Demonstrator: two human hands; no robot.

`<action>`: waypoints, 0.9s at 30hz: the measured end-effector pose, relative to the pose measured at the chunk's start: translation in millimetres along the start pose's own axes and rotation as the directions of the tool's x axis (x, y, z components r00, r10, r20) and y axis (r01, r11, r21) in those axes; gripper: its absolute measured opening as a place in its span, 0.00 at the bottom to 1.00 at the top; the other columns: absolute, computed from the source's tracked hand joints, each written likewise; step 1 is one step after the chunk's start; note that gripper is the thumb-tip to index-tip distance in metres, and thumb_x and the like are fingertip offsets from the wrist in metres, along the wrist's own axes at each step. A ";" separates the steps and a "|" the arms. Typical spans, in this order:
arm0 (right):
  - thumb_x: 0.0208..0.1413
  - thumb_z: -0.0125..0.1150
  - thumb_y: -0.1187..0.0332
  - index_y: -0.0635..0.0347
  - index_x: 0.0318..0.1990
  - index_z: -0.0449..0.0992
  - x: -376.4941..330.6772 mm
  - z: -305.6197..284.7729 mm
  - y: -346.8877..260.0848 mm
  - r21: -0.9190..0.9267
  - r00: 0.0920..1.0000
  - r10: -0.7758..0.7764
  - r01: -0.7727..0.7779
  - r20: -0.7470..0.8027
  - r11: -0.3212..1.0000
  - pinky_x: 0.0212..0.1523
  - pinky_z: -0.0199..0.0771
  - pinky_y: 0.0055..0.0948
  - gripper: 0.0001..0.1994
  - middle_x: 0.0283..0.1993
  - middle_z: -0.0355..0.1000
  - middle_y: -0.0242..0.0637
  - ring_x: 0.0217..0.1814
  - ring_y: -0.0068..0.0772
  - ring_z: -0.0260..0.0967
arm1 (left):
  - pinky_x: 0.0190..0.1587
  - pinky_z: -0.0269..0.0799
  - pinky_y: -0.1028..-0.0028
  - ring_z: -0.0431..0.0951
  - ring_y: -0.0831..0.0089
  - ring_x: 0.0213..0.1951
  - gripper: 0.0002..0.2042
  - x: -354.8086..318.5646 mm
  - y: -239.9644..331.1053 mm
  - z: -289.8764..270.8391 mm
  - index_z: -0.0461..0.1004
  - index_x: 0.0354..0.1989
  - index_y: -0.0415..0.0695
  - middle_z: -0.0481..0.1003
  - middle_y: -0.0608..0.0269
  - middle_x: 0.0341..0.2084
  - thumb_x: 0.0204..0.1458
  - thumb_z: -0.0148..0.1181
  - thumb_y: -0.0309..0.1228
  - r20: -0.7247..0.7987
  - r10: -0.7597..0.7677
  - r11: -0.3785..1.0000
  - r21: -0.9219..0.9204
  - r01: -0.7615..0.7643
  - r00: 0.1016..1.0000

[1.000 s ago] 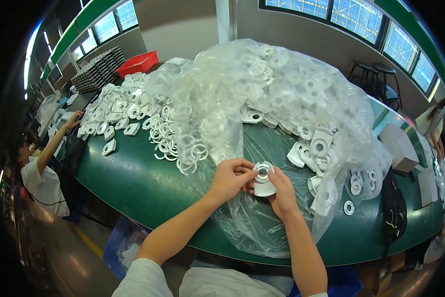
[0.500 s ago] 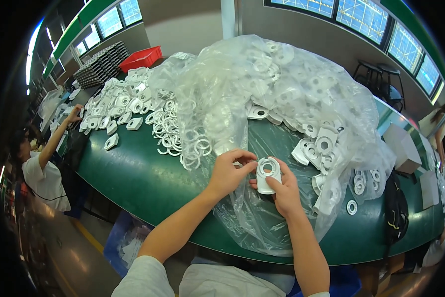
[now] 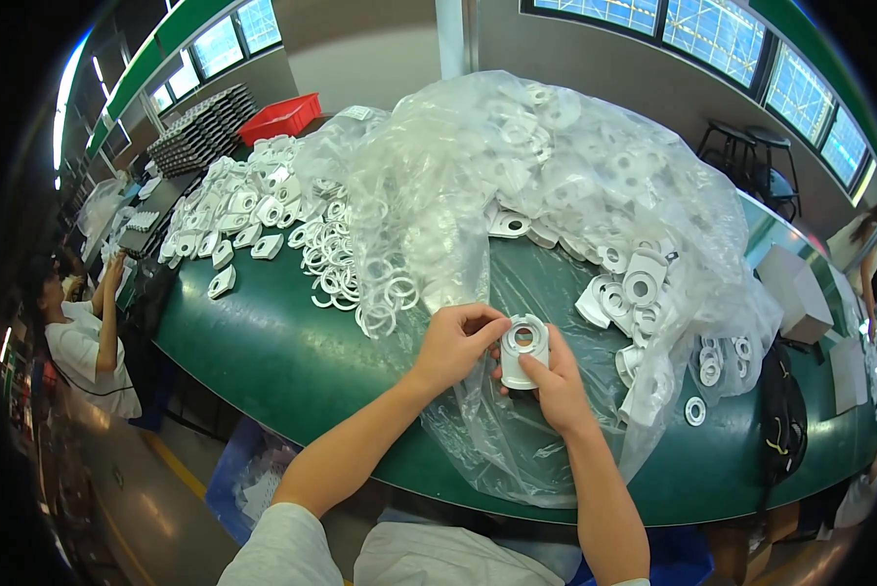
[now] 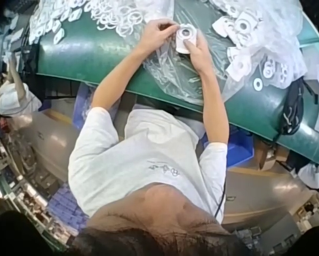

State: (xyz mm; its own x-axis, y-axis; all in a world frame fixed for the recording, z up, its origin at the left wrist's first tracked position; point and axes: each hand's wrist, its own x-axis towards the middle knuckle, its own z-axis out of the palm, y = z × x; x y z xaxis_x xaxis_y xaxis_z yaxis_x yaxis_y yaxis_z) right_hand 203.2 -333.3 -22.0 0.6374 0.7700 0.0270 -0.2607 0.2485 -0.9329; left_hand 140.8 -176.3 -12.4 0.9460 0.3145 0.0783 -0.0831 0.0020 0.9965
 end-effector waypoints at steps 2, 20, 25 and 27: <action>0.55 0.43 0.78 0.64 0.51 0.60 -0.3 1.0 0.0 0.013 1.000 0.005 -0.005 -0.009 1.000 0.31 0.76 0.29 0.15 0.43 0.69 0.46 0.37 0.34 0.73 | 0.26 0.66 0.83 0.72 0.83 0.24 0.07 -0.4 -0.6 1.0 0.76 0.35 0.35 0.75 0.66 0.24 0.53 0.58 0.27 -0.013 -0.007 1.000 -0.014 0.007 1.000; 0.66 0.38 0.58 0.62 0.45 0.67 1.4 -3.4 3.5 -0.122 0.990 -0.092 0.078 -0.110 0.989 0.26 0.72 0.21 0.16 0.37 0.72 0.37 0.29 0.28 0.73 | 0.34 0.70 0.81 0.74 0.80 0.33 0.10 -1.7 11.0 5.0 0.75 0.41 0.36 0.75 0.65 0.32 0.51 0.58 0.24 0.044 0.093 0.991 0.094 -0.097 0.995; 0.65 0.41 0.60 0.61 0.43 0.69 -0.6 4.8 0.2 -0.171 0.990 -0.115 0.100 -0.083 0.980 0.26 0.68 0.19 0.14 0.36 0.71 0.33 0.30 0.22 0.72 | 0.36 0.69 0.80 0.74 0.79 0.36 0.10 -1.2 12.6 1.9 0.76 0.41 0.38 0.75 0.64 0.34 0.50 0.59 0.23 0.079 0.223 0.959 0.160 -0.233 0.972; 0.65 0.41 0.61 0.62 0.42 0.69 -1.4 5.1 1.0 -0.187 0.990 -0.128 0.113 -0.067 0.976 0.26 0.68 0.18 0.14 0.35 0.71 0.33 0.31 0.21 0.72 | 0.36 0.69 0.79 0.74 0.78 0.36 0.09 -2.1 14.2 0.8 0.77 0.40 0.38 0.75 0.64 0.34 0.49 0.59 0.23 0.089 0.246 0.951 0.171 -0.258 0.965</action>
State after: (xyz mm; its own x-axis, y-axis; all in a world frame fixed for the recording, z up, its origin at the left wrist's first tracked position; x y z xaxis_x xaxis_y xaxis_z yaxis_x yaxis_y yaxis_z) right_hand 198.4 -331.1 -21.1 0.7129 0.6906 0.1217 -0.0463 0.2195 -0.9745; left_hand 137.9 -177.6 1.6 0.9205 0.2197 0.3231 -0.2696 -0.2416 0.9322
